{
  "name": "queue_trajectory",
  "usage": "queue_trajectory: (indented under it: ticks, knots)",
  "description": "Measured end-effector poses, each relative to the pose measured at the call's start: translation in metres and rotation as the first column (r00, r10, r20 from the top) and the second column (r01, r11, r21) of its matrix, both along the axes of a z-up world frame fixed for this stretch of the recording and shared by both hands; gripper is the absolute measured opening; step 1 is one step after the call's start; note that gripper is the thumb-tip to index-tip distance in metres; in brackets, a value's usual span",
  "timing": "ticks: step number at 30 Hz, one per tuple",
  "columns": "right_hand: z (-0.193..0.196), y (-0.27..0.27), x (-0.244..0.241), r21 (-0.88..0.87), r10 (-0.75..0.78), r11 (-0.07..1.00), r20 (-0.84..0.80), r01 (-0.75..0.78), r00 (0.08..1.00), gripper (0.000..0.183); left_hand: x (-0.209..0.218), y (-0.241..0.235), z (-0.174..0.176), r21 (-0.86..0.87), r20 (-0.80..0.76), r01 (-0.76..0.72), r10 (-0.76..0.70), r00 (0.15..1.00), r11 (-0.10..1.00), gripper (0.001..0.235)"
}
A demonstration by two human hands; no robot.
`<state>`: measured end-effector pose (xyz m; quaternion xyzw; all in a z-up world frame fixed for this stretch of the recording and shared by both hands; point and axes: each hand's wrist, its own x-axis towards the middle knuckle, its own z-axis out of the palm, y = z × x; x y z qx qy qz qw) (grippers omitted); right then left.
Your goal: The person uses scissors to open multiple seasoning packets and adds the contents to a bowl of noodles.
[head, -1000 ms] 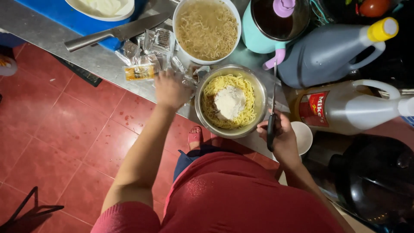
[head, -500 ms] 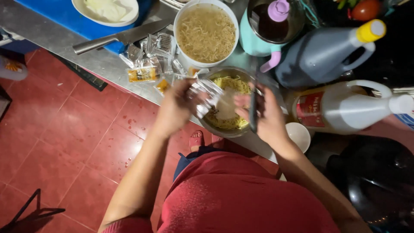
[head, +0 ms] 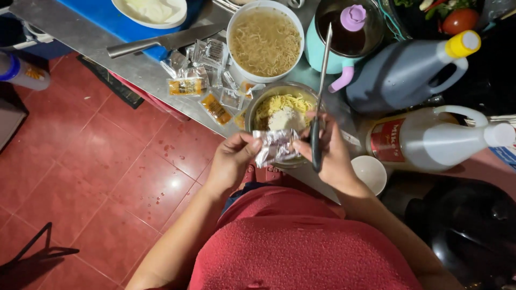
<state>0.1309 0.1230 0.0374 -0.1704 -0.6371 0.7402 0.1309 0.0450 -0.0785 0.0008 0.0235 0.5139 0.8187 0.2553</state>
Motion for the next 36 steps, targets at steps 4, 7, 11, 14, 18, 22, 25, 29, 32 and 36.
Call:
queue_trajectory:
  ticks: [4, 7, 11, 14, 18, 22, 25, 29, 32, 36]
  knots:
    - [-0.008, 0.003, 0.013, 0.006, 0.009, 1.000, -0.022, -0.009, 1.000, 0.067, 0.009, -0.006, 0.027, -0.251, -0.167, 0.003, -0.046, 0.985, 0.968, 0.014]
    - [-0.014, 0.014, 0.022, 0.035, 0.074, 0.997, -0.009, -0.074, 0.997, 0.071, 0.014, -0.004, 0.021, -0.517, -0.449, -0.123, -0.146, 0.882, 0.847, 0.020]
    - [-0.016, 0.034, 0.022, 0.119, 0.014, 0.993, -0.001, -0.014, 1.000, 0.070, 0.019, 0.007, 0.041, -0.474, -0.445, -0.043, -0.197, 0.873, 0.879, 0.017]
    - [0.026, 0.042, 0.022, 0.395, -0.029, 0.919, 0.015, 0.021, 0.999, 0.068, 0.023, 0.007, 0.052, -0.467, -0.426, -0.037, -0.188, 0.885, 0.883, 0.021]
    - [0.061, 0.072, 0.039, 0.237, -0.022, 0.971, 0.000, 0.021, 1.000, 0.080, 0.022, -0.002, 0.054, -0.408, -0.388, -0.141, -0.032, 0.921, 0.902, 0.039]
    - [0.050, 0.110, 0.032, 0.444, -0.030, 0.896, 0.075, -0.007, 0.997, 0.074, 0.009, -0.022, 0.035, -0.337, -0.379, -0.229, 0.091, 0.921, 0.913, 0.029]
    - [0.048, 0.120, 0.030, 0.540, -0.018, 0.839, 0.145, -0.064, 0.989, 0.071, 0.007, -0.031, 0.038, -0.381, -0.336, -0.256, 0.125, 0.933, 0.888, 0.025]
    - [0.070, 0.112, 0.019, 0.504, -0.018, 0.850, 0.320, -0.154, 0.947, 0.065, 0.010, -0.035, 0.041, -0.358, -0.279, -0.170, 0.068, 0.958, 0.918, 0.027]
    - [0.077, 0.106, 0.017, 0.628, -0.060, 0.751, 0.370, -0.202, 0.927, 0.064, 0.011, -0.036, 0.040, -0.355, -0.287, -0.170, 0.066, 0.956, 0.919, 0.027]
    - [0.050, 0.114, 0.007, 0.257, 0.103, 0.955, 0.189, -0.150, 0.977, 0.081, 0.015, -0.032, 0.034, -0.370, -0.282, -0.253, 0.152, 0.947, 0.894, 0.020]
